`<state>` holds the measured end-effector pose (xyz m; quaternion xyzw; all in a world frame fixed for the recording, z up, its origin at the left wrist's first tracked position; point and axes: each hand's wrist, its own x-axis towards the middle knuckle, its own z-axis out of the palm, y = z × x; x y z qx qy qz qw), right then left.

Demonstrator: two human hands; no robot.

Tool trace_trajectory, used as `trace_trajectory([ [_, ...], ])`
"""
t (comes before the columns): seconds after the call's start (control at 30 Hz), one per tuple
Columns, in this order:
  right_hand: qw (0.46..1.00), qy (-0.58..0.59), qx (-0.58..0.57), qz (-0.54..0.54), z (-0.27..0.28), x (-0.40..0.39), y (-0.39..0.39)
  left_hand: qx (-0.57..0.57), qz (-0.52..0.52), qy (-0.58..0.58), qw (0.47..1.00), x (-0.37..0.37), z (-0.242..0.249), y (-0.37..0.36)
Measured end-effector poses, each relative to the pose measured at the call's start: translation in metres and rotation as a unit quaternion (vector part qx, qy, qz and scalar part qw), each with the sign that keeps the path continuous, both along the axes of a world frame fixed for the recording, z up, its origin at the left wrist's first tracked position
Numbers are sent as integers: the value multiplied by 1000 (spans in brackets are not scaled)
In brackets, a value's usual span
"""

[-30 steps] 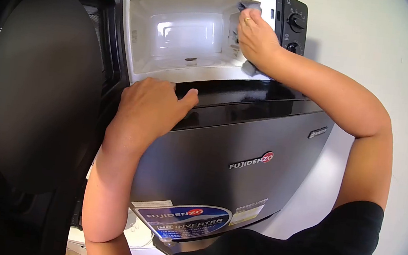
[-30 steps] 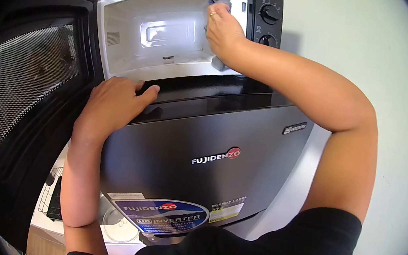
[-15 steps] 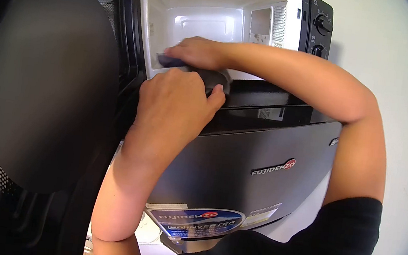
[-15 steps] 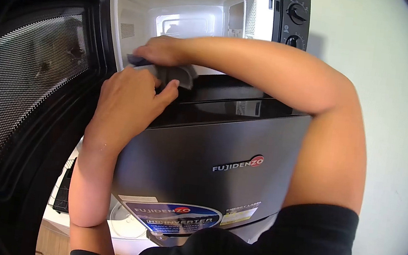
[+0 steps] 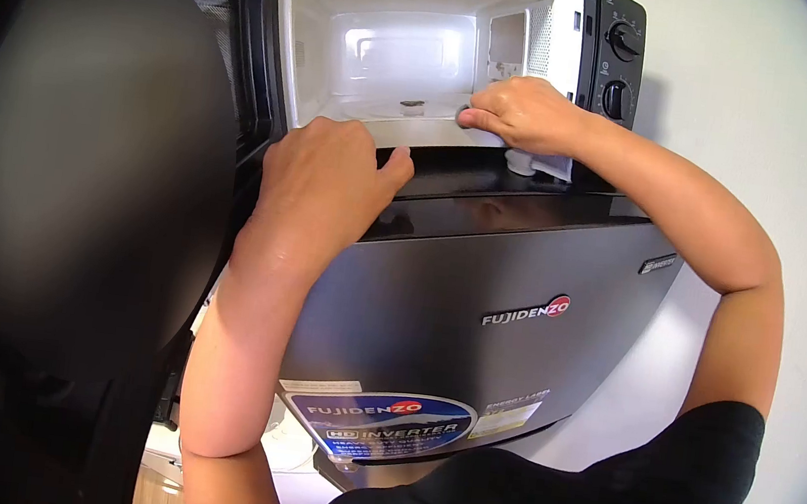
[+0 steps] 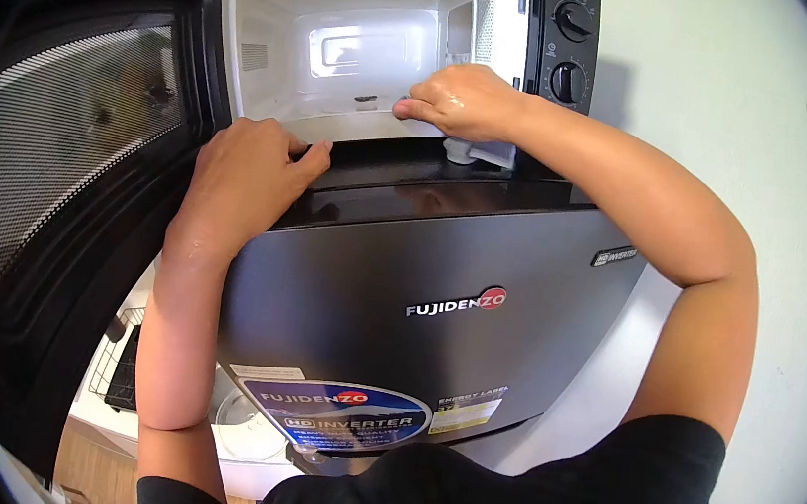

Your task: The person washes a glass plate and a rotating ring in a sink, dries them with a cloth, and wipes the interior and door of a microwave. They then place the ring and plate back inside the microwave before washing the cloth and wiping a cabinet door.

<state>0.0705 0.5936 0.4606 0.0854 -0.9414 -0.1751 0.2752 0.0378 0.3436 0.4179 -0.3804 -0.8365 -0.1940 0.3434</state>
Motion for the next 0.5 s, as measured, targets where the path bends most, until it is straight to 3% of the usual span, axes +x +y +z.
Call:
trace_trajectory([
  [0.13,989,31,109,-91,13,7,-35,62,-12,36,997,10,-1,-5],
  [0.2,987,146,75,-8,16,6,-43,203,-165,177,949,16,-6,-8],
  [0.23,986,148,72,-5,17,-1,-44,199,-163,179,949,24,-9,-8],
  [0.3,929,295,45,216,18,-23,-49,293,-261,269,880,49,-20,-15],
  [0.37,954,91,-99,270,-4,-27,-72,311,-258,278,872,74,-39,-27],
  [0.4,965,-88,-46,243,-5,-6,-92,309,-235,277,879,87,-53,-40],
  [0.43,973,-137,-110,152,-20,10,-100,307,-211,278,886,98,-67,-52],
  [0.5,938,-236,-91,236,-15,3,-80,386,-316,270,824,114,-96,-64],
])
